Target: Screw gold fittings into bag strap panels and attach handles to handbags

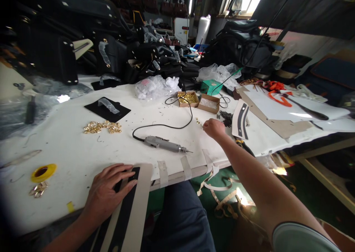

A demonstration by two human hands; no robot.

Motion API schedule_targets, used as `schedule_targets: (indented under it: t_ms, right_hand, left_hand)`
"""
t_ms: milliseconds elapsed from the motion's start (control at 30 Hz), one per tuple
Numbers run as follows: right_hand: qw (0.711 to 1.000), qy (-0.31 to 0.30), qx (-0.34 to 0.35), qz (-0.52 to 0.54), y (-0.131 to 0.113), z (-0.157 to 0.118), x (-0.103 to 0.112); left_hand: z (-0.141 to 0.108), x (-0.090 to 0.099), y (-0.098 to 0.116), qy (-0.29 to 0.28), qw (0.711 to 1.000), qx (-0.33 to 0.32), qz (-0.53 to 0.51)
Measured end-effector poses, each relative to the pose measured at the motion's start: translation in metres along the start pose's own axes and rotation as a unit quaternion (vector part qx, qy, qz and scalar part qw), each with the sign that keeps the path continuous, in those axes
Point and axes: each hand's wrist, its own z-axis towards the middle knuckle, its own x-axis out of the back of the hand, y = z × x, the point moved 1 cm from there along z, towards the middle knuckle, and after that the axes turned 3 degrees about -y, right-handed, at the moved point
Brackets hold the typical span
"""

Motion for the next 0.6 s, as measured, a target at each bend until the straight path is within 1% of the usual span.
schedule_targets:
  t_ms: [200,433,600]
  right_hand:
    - [0.999,-0.003,-0.015,0.042,-0.002,0.007,0.006]
    - [0.996,-0.043,-0.043,0.069,-0.008,0.027,0.002]
    - [0.995,-0.064,-0.041,0.064,-0.006,0.038,0.005]
  left_hand:
    - [-0.001,0.000,0.000,0.002,1.000,0.002,-0.004]
    - [-0.001,-0.002,-0.003,-0.005,1.000,0.000,0.000]
    - [-0.002,-0.002,-0.003,0.003,1.000,-0.003,-0.002]
